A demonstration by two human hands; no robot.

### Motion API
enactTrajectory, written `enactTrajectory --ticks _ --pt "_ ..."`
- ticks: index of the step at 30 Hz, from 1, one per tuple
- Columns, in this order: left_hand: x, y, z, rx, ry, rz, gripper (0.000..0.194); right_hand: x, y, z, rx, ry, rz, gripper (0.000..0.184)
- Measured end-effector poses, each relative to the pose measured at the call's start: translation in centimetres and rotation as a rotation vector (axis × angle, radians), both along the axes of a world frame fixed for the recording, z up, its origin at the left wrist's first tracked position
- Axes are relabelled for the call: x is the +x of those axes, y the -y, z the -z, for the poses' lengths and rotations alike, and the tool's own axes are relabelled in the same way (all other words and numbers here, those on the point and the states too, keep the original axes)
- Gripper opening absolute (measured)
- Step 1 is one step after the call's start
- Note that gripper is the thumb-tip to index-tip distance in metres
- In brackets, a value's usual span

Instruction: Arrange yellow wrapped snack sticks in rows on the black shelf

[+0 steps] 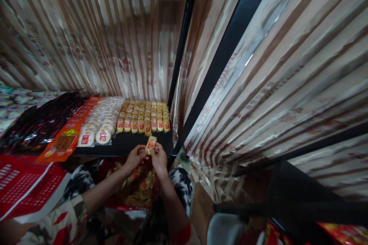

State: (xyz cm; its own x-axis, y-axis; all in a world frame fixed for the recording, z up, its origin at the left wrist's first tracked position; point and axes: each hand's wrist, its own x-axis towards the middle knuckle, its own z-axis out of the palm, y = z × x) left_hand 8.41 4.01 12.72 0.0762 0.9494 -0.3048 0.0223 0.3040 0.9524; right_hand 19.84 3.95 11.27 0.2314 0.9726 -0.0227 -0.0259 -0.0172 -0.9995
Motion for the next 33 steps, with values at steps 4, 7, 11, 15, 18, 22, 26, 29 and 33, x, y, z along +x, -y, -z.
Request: enactTrajectory --ticks 4,7,11,15,18,22,26,29,33 --pt "0.8 -1.8 0.4 0.181 -0.249 -0.075 0.030 1.2 -2.6 0.3 -0.002 0.228 0.087 0.029" --pt "1.2 -2.7 0.4 0.379 -0.359 -0.047 0.030 1.9 -4.5 0.1 0.009 0.395 0.158 0.031" --pt "2.0 -3.7 0.4 0.487 -0.303 0.020 0.036 2.0 -6.4 -0.1 0.080 0.428 0.222 0.028" --pt "2.7 -4.7 0.6 0.463 -0.219 0.054 0.049 1.5 -7.4 0.0 0.110 0.407 0.228 0.026" --pt "2.8 -5.3 0.9 0.446 -0.225 0.051 0.051 1.2 -7.9 0.3 0.106 0.445 0.203 0.027" --pt "2.6 -6.0 1.4 0.429 -0.232 0.046 0.052 1.0 -8.4 0.7 0.106 0.458 0.196 0.024" --pt "2.4 -6.4 1.7 0.443 -0.263 0.050 0.051 0.8 -8.1 1.5 0.190 0.576 0.178 0.019" --pt "2.2 -6.4 1.7 0.465 -0.299 0.059 0.049 0.5 -7.6 2.0 0.238 0.748 0.192 0.022" --pt "1.9 -5.9 1.4 0.526 -0.397 -0.010 0.043 0.3 -7.2 2.0 0.234 0.867 0.193 0.025"
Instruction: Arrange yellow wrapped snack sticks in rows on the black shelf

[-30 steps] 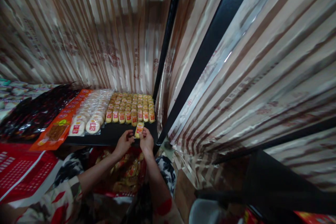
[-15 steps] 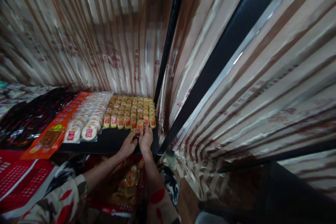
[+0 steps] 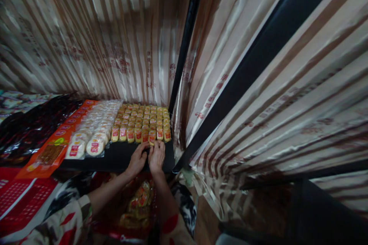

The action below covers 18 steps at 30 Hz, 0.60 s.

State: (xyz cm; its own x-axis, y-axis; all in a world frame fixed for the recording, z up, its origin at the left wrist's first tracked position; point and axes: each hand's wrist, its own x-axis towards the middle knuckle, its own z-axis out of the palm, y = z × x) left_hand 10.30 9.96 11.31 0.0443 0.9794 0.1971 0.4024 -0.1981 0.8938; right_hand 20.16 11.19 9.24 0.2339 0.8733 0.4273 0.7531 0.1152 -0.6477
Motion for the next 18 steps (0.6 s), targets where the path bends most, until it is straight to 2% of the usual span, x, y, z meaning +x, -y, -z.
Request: enactTrajectory --ticks 4,12,18 --pt "-0.3 0.1 -0.2 0.072 -0.095 -0.134 0.038 0.0 0.0 -0.3 0.031 -0.028 -0.030 0.029" --pt "-0.1 -1.0 1.0 0.015 -0.003 -0.031 0.036 0.1 0.1 -0.3 0.060 -0.022 -0.074 0.038" --pt "-1.2 -0.6 0.2 0.002 0.076 0.010 0.031 0.1 0.5 -0.5 0.056 0.019 -0.093 0.040"
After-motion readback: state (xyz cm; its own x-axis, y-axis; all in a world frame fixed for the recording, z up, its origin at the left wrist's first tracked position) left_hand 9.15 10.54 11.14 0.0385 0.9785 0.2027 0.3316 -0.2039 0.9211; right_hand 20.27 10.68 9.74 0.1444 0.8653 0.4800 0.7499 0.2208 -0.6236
